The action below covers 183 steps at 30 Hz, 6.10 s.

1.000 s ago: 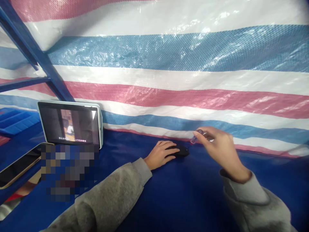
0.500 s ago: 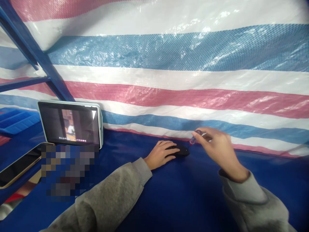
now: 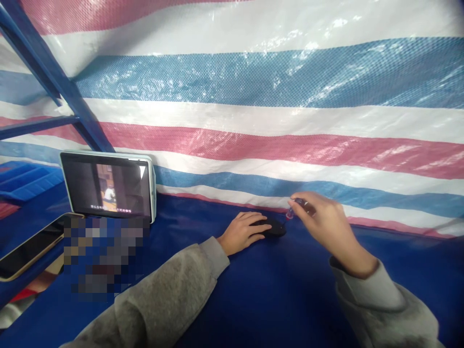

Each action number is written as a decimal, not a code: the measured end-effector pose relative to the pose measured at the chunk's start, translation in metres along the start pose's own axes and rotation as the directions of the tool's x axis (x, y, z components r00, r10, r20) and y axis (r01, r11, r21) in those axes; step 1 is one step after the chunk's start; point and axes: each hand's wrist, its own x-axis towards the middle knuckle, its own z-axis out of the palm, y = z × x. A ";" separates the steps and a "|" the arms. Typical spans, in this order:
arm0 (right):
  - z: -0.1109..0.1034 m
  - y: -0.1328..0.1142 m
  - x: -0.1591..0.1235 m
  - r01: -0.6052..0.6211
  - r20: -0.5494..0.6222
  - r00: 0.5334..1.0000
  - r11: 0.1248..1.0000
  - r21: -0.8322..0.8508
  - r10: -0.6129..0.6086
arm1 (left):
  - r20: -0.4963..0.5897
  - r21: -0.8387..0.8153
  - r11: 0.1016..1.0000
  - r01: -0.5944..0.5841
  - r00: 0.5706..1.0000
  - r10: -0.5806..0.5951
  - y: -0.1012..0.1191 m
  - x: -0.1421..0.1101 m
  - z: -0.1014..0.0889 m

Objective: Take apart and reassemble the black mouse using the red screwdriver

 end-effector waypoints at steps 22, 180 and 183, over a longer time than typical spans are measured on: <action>0.002 -0.004 -0.002 0.093 0.039 0.995 0.986 -0.135 -0.088 | 0.013 0.091 0.993 -0.078 0.997 0.077 0.000 -0.001 0.001; -0.013 -0.005 0.002 -0.067 0.335 0.934 0.981 -0.183 0.127 | 0.113 0.104 0.988 -0.116 0.988 0.104 0.012 -0.001 0.004; -0.011 -0.002 0.001 -0.030 0.327 0.942 0.988 -0.151 0.078 | 0.114 0.100 0.988 -0.119 0.988 0.108 0.012 -0.001 0.003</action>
